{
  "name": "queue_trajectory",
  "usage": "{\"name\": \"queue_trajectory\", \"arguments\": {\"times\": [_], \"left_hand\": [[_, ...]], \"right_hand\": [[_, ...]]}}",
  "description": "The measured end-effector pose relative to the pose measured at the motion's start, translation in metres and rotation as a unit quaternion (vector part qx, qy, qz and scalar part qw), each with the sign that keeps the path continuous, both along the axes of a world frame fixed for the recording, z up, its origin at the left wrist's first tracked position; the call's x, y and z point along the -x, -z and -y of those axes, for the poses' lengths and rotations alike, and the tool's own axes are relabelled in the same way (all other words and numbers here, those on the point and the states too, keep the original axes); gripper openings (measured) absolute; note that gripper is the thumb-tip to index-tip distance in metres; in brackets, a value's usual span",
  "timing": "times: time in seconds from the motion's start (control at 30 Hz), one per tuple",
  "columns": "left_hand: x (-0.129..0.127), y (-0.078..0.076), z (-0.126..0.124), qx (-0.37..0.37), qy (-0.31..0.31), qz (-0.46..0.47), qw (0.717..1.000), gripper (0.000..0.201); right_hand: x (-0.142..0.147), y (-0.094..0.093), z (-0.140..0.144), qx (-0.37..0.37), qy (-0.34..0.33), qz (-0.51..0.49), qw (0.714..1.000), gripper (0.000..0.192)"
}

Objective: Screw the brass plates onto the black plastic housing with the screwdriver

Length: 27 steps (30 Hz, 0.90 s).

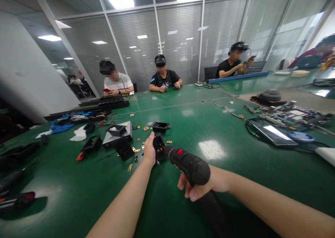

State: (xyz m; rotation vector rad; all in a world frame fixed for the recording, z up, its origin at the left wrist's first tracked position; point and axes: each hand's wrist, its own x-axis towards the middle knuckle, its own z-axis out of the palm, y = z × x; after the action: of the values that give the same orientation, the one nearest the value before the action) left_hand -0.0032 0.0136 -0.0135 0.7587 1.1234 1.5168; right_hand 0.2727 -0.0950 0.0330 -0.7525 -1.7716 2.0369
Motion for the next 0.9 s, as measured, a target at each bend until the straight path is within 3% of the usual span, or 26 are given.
{"name": "queue_trajectory", "arguments": {"times": [0.37,0.9], "left_hand": [[0.0004,0.0096,-0.0042,-0.005,-0.002,-0.002,1.0,0.079],[0.0013,0.0032,-0.0015,-0.003,-0.006,0.003,1.0,0.071]], "right_hand": [[-0.0066,0.0052,0.0014,0.007,0.003,0.002,1.0,0.068],[-0.0015,-0.0003,0.0012,-0.017,-0.011,-0.001,1.0,0.061]]}}
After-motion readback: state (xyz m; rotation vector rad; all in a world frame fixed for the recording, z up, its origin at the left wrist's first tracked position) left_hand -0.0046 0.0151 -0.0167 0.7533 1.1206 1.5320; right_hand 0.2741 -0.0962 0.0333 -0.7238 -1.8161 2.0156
